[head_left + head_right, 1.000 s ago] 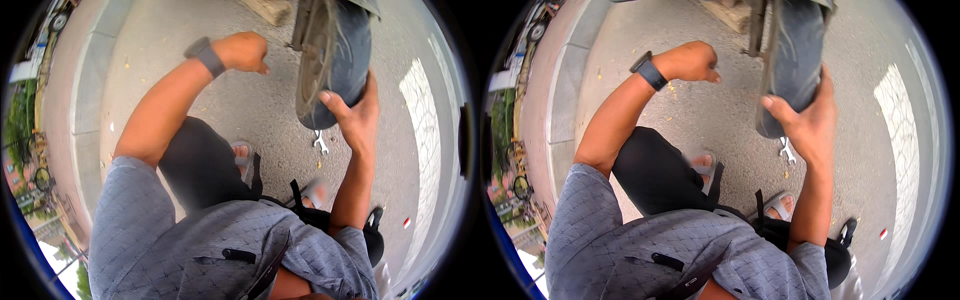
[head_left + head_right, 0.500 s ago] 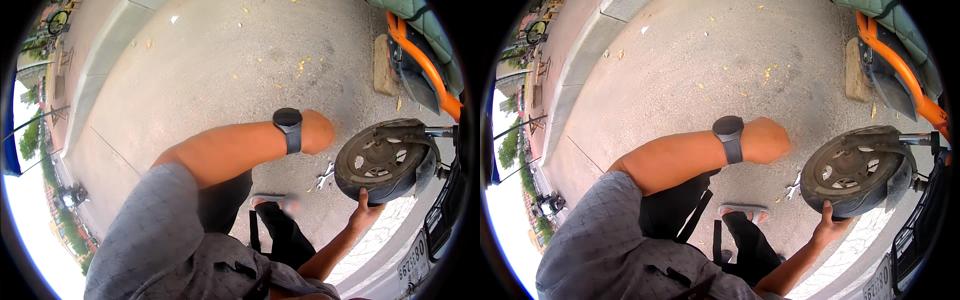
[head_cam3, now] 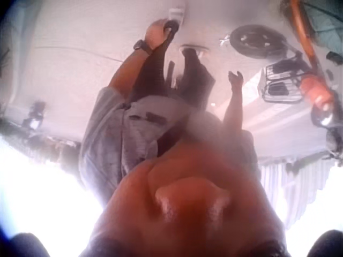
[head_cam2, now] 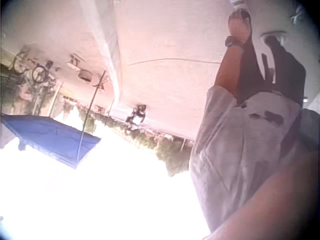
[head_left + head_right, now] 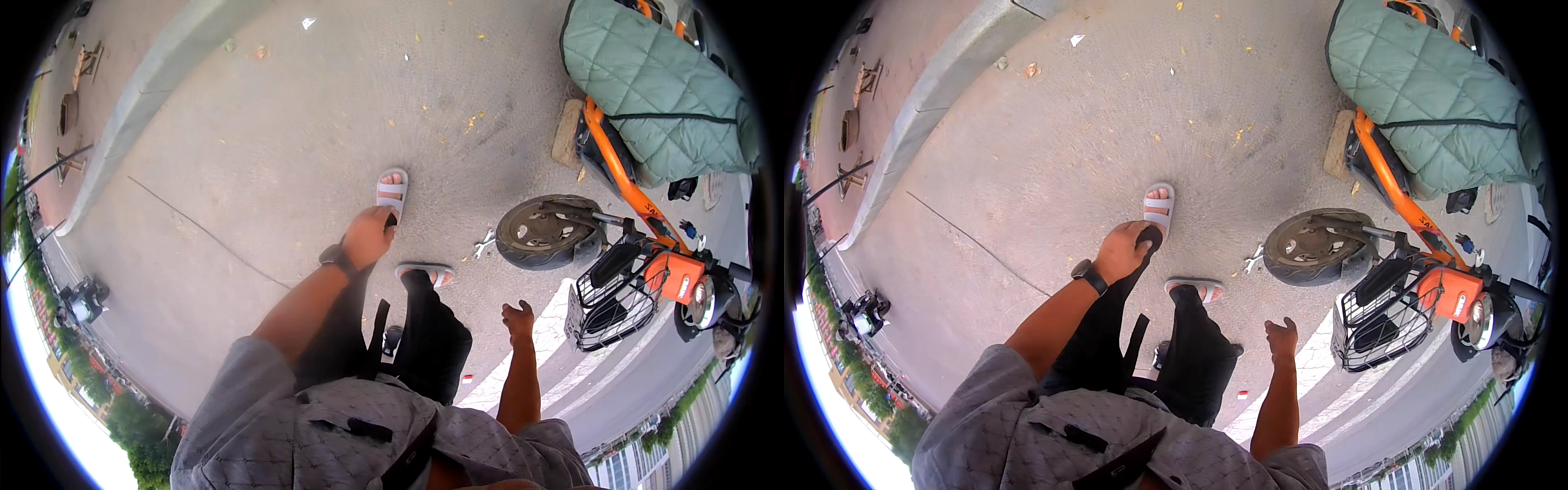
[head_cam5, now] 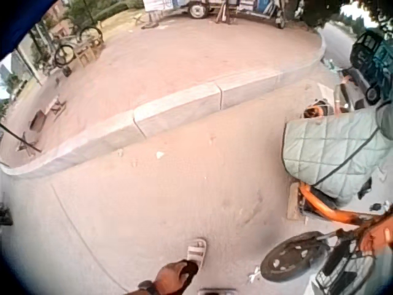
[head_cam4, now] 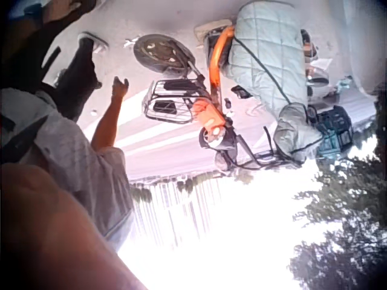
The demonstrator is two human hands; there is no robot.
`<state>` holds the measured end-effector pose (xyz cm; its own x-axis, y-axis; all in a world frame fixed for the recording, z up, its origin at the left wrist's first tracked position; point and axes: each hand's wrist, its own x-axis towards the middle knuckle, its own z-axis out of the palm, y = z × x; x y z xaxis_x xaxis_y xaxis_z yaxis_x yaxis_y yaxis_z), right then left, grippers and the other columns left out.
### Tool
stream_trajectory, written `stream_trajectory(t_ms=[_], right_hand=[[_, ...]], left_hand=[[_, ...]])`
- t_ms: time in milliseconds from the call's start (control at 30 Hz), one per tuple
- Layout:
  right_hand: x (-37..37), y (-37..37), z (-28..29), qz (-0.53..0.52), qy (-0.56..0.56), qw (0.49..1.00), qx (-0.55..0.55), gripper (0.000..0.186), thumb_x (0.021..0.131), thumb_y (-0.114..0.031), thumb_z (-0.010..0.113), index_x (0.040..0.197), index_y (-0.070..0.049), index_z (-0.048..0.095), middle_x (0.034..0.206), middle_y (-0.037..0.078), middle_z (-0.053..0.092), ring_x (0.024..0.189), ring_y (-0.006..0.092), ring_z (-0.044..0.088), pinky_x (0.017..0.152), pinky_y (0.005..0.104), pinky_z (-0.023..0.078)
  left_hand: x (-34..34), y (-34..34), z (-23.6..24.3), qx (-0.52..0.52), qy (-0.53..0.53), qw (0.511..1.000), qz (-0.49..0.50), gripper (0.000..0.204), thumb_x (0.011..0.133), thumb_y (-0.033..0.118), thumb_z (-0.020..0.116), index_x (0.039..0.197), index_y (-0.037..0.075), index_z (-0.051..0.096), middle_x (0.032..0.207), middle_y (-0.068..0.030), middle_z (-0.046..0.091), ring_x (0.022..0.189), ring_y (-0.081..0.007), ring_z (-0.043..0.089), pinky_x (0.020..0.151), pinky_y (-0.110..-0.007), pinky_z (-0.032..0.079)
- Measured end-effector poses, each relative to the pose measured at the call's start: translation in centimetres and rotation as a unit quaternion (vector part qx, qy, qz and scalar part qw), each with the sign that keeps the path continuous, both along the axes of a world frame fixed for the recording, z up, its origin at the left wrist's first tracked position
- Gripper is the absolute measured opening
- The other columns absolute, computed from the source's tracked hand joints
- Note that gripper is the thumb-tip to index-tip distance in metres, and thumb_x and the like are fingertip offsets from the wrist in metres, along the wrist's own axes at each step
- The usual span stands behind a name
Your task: The person retrieves a wrench from a cluttered workbench, walks to an orange electric scooter, and uses the wrench to loosen and remove the front wheel. The person then returns to the workbench and picks up a hammer.
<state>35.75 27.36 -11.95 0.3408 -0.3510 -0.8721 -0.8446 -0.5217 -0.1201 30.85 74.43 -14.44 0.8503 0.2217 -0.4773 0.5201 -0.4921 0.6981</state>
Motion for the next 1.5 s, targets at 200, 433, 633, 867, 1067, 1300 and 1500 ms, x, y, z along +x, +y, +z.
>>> stream_trajectory(t_ms=[200, 433, 633, 867, 1067, 1300, 1500], right_hand=[[4.9, 9.2, 13.6, 0.032, 0.052, 0.998, 0.028, 0.070, 0.084, -0.008, 0.073, 0.142, 0.011, 0.039, 0.091, 0.016, 0.070, 0.072, 0.0172, 0.065, 0.059, 0.0279, 0.052], [14.6, 19.2, 17.5, 0.036, 0.047, 0.995, 0.084, 0.066, 0.090, -0.014, 0.068, 0.144, 0.010, 0.037, 0.098, 0.013, 0.069, 0.084, 0.0234, 0.070, 0.078, 0.0366, 0.056], [23.5, 25.5, 15.4, 0.057, 0.058, 0.990, 0.118, 0.023, 0.092, -0.019, 0.063, 0.108, -0.003, 0.062, 0.094, 0.013, 0.067, 0.079, 0.0256, 0.069, 0.064, 0.0387, 0.056], [46.9, 46.3, 10.6, 0.492, -0.078, 0.867, 0.034, 0.061, 0.079, -0.026, 0.076, 0.127, 0.007, 0.058, 0.102, 0.023, 0.072, 0.095, 0.0307, 0.070, 0.088, 0.0380, 0.053], [73.6, 79.3, 18.6, 0.514, -0.236, 0.809, 0.157, 0.053, 0.085, -0.020, 0.072, 0.127, 0.007, 0.057, 0.100, 0.021, 0.072, 0.093, 0.0296, 0.070, 0.085, 0.0366, 0.054], [89.4, 95.2, 31.5, 0.483, -0.256, 0.804, 0.235, 0.050, 0.087, -0.016, 0.071, 0.131, 0.004, 0.056, 0.095, 0.015, 0.072, 0.088, 0.0219, 0.069, 0.080, 0.0337, 0.054], [92.5, 88.2, 33.3, 0.230, -0.116, 0.960, 0.111, 0.049, 0.086, -0.012, 0.073, 0.127, 0.008, 0.056, 0.081, 0.013, 0.069, 0.058, 0.0161, 0.061, 0.050, 0.0295, 0.049]], left_hand=[[-8.6, 13.2, 7.5, 0.089, 0.109, 0.980, 0.138, 0.042, 0.087, 0.019, 0.068, 0.123, -0.001, 0.062, 0.112, -0.0219, 0.069, 0.104, -0.0362, 0.067, 0.091, -0.043, 0.053], [-14.1, 25.8, 10.6, 0.035, 0.184, 0.914, 0.359, 0.045, 0.089, 0.019, 0.064, 0.123, -0.010, 0.062, 0.110, -0.0198, 0.070, 0.096, -0.0236, 0.067, 0.085, -0.034, 0.052], [-11.4, 30.5, 12.7, -0.047, 0.236, 0.865, 0.441, 0.042, 0.086, 0.021, 0.065, 0.116, -0.008, 0.066, 0.091, -0.0104, 0.070, 0.079, -0.0167, 0.064, 0.068, -0.030, 0.051], [0.0, 39.4, 15.4, -0.120, 0.211, 0.859, 0.452, 0.023, 0.071, 0.001, 0.063, 0.092, 0.009, 0.071, 0.096, -0.0098, 0.072, 0.087, -0.0272, 0.068, 0.075, -0.039, 0.055], [8.5, 49.8, 14.6, 0.043, 0.062, 0.952, 0.295, 0.007, 0.074, 0.006, 0.062, 0.079, 0.011, 0.065, 0.079, -0.0087, 0.067, 0.078, -0.0289, 0.067, 0.067, -0.042, 0.053], [21.4, 65.0, 18.0, -0.040, 0.173, 0.951, 0.253, 0.011, 0.081, 0.017, 0.065, 0.083, 0.007, 0.068, 0.077, -0.0066, 0.068, 0.069, -0.0224, 0.064, 0.059, -0.037, 0.050], [48.3, 81.7, 31.7, -0.151, 0.092, 0.866, 0.467, 0.022, 0.088, 0.016, 0.060, 0.102, 0.001, 0.067, 0.090, -0.0105, 0.070, 0.079, -0.0211, 0.065, 0.068, -0.033, 0.052]])
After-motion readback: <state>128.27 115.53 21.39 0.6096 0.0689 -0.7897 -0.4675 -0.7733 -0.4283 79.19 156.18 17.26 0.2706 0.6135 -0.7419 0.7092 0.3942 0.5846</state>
